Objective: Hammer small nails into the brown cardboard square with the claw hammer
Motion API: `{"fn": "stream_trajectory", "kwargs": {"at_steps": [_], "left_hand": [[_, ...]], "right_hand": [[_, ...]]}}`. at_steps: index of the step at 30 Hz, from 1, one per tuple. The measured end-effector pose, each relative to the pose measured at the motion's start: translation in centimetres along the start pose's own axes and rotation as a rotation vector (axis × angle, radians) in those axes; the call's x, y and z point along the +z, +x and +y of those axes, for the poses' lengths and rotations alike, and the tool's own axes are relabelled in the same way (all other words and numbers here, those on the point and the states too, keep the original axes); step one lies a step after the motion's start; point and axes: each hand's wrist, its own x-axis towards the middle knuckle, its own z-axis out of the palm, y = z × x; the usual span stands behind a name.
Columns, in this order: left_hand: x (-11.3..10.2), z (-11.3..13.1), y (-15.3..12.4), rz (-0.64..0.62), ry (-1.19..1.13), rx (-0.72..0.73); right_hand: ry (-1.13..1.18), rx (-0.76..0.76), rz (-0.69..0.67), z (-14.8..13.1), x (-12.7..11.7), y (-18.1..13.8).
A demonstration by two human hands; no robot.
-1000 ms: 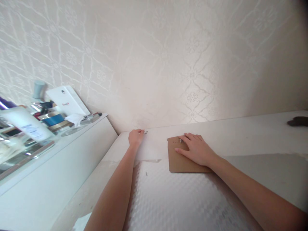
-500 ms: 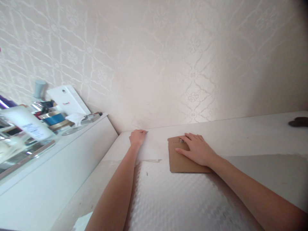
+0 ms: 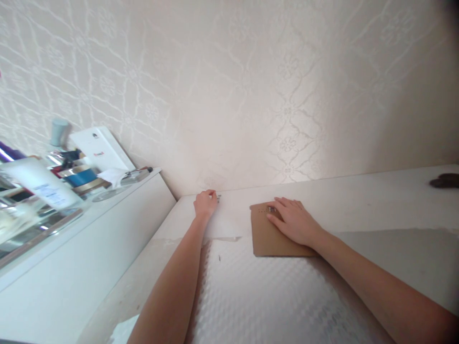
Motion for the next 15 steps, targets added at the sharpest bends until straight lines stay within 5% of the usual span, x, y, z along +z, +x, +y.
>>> {"fn": "stream_trajectory", "kwargs": {"at_steps": [15], "left_hand": [[0.2, 1.8, -0.7, 0.059, -0.034, 0.167]], "right_hand": [[0.086, -0.036, 0.021, 0.4, -0.2, 0.3]]}}
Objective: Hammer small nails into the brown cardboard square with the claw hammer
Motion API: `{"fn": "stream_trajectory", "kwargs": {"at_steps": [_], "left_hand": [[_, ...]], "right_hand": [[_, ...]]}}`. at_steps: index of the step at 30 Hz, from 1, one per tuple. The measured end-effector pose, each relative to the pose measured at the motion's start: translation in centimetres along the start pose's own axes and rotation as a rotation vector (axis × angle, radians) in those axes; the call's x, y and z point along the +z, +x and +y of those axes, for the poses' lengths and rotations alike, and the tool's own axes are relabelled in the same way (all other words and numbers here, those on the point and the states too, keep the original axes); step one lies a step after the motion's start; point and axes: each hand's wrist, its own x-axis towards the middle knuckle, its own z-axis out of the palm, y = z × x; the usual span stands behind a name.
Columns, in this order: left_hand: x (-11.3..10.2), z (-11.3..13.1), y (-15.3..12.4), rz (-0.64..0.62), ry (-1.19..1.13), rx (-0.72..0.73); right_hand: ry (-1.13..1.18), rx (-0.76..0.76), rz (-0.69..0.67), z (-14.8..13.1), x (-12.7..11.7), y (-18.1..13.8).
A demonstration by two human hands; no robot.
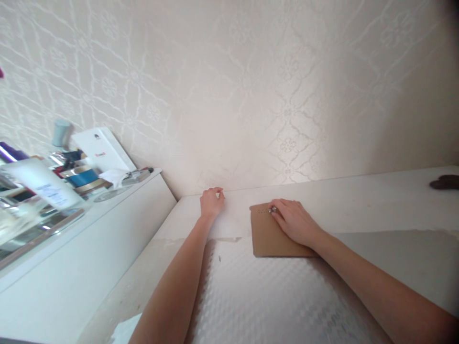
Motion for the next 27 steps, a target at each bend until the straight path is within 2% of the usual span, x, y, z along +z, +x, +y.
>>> {"fn": "stream_trajectory", "kwargs": {"at_steps": [3, 5, 11, 15, 19, 27], "left_hand": [[0.1, 2.3, -0.3, 0.007, -0.085, 0.13], [0.2, 4.1, -0.6, -0.039, -0.18, 0.189], [0.1, 8.1, -1.7, -0.373, -0.492, 0.334], [0.0, 8.8, -2.2, -0.569, -0.561, 0.36], [0.2, 8.8, -2.4, -0.688, -0.638, 0.336], [0.5, 8.8, -2.4, -0.698, -0.647, 0.336]], "right_hand": [[-0.001, -0.006, -0.001, -0.1, -0.2, 0.0], [0.004, -0.006, -0.004, -0.2, -0.3, 0.0], [-0.013, 0.006, -0.013, -0.3, -0.2, 0.0], [-0.011, 0.036, -0.024, -0.4, -0.2, 0.0], [-0.01, 0.048, -0.036, -0.5, -0.3, 0.0], [-0.02, 0.056, -0.019, -0.7, -0.3, 0.0]]}}
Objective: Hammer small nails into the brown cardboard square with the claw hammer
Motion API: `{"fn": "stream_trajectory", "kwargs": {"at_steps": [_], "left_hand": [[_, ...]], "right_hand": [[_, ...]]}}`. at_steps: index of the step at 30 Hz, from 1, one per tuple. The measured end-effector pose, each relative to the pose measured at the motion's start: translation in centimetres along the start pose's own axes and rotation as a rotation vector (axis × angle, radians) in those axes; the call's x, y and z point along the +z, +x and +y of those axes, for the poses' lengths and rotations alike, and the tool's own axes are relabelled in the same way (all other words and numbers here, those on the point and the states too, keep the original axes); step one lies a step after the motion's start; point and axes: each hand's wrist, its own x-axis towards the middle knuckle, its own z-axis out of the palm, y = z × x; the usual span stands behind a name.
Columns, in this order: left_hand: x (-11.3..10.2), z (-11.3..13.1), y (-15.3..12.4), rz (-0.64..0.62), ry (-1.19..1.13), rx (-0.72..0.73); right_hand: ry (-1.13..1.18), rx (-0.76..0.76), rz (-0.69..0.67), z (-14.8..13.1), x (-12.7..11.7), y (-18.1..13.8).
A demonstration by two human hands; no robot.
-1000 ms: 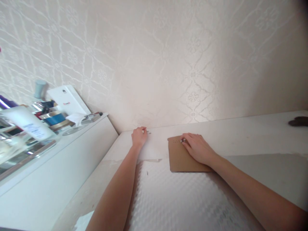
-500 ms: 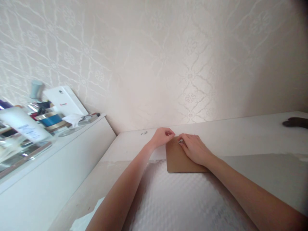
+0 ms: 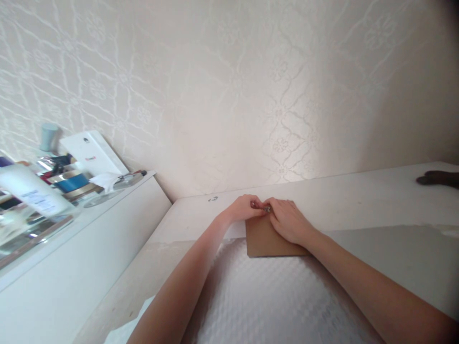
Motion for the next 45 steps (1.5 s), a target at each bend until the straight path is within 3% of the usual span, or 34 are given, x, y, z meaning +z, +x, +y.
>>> {"fn": "stream_trajectory", "kwargs": {"at_steps": [5, 8, 15, 21, 28, 35, 40, 45], "left_hand": [[-0.8, -0.7, 0.0, 0.057, 0.063, 0.001], [-1.8, -1.7, 0.1, 0.197, 0.167, -0.025], [-5.0, -4.5, -1.1, 0.609, 0.398, -0.328], [-6.1, -6.2, -2.3, 0.73, 0.495, -0.534], [-6.2, -6.7, -2.5, 0.746, 0.537, -0.574], [-4.8, -5.4, -1.4, 0.757, 0.524, -0.35], [-2.4, -3.0, -0.3, 0.578, 0.425, -0.106], [0.2, -0.9, 0.0, 0.266, 0.149, 0.094]], "right_hand": [[0.012, -0.001, -0.017, 0.1, 0.1, 0.0], [0.01, 0.008, -0.014, 0.1, 0.2, 0.0], [0.023, 0.01, -0.031, -0.1, 0.0, 0.0], [0.041, -0.01, -0.024, 0.1, 0.2, 0.0], [0.04, -0.022, -0.01, 0.3, 0.3, 0.0], [0.016, -0.001, -0.023, 0.2, 0.2, 0.0], [-0.003, 0.027, 0.003, 0.0, 0.2, -0.1], [-0.01, 0.036, 0.002, 0.1, 0.3, 0.0]]}}
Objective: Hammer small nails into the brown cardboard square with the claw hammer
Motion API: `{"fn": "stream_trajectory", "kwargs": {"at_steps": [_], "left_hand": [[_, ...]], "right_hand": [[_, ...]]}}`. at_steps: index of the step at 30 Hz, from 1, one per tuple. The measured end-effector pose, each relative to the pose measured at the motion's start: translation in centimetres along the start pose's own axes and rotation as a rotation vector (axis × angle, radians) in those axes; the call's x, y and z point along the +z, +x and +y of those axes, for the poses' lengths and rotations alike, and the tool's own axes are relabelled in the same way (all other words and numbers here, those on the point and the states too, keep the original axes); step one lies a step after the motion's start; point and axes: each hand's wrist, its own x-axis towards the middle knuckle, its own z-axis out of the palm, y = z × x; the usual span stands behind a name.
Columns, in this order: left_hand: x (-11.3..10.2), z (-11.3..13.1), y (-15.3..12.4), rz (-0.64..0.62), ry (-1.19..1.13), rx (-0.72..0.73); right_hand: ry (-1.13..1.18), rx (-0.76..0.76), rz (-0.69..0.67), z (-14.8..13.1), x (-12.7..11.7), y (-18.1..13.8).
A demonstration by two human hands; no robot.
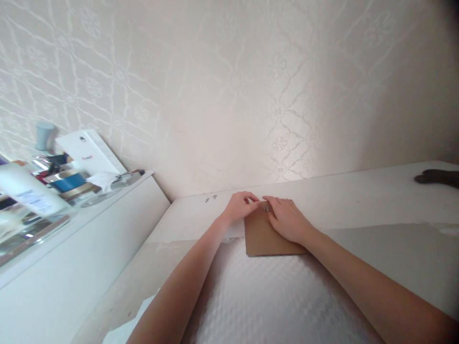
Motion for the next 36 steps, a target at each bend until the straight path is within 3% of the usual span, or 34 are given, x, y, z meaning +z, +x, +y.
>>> {"fn": "stream_trajectory", "kwargs": {"at_steps": [4, 8, 17, 23, 29, 33, 36], "left_hand": [[1.0, 0.6, -0.2, -0.115, -0.249, 0.008], [1.0, 0.6, -0.2, -0.168, -0.336, -0.033], [0.8, 0.0, 0.2, -0.048, -0.358, -0.046], [0.3, -1.2, 0.5, 0.235, -0.075, -0.15], [-2.6, -3.6, -0.4, 0.431, 0.348, -0.359], [-4.2, -4.5, -1.2, 0.516, 0.494, -0.582], [-4.5, -4.5, -1.4, 0.495, 0.49, -0.707]], "right_hand": [[0.003, 0.003, -0.02, 0.0, 0.0, 0.1], [0.008, -0.005, -0.021, 0.0, -0.1, 0.2], [-0.011, -0.006, -0.021, -0.1, -0.2, 0.1], [-0.002, -0.008, -0.021, -0.1, -0.3, 0.0], [0.021, -0.001, -0.031, -0.2, -0.2, 0.0], [0.021, 0.0, -0.029, -0.3, -0.3, 0.0], [0.024, -0.002, -0.028, -0.3, -0.4, 0.0]]}}
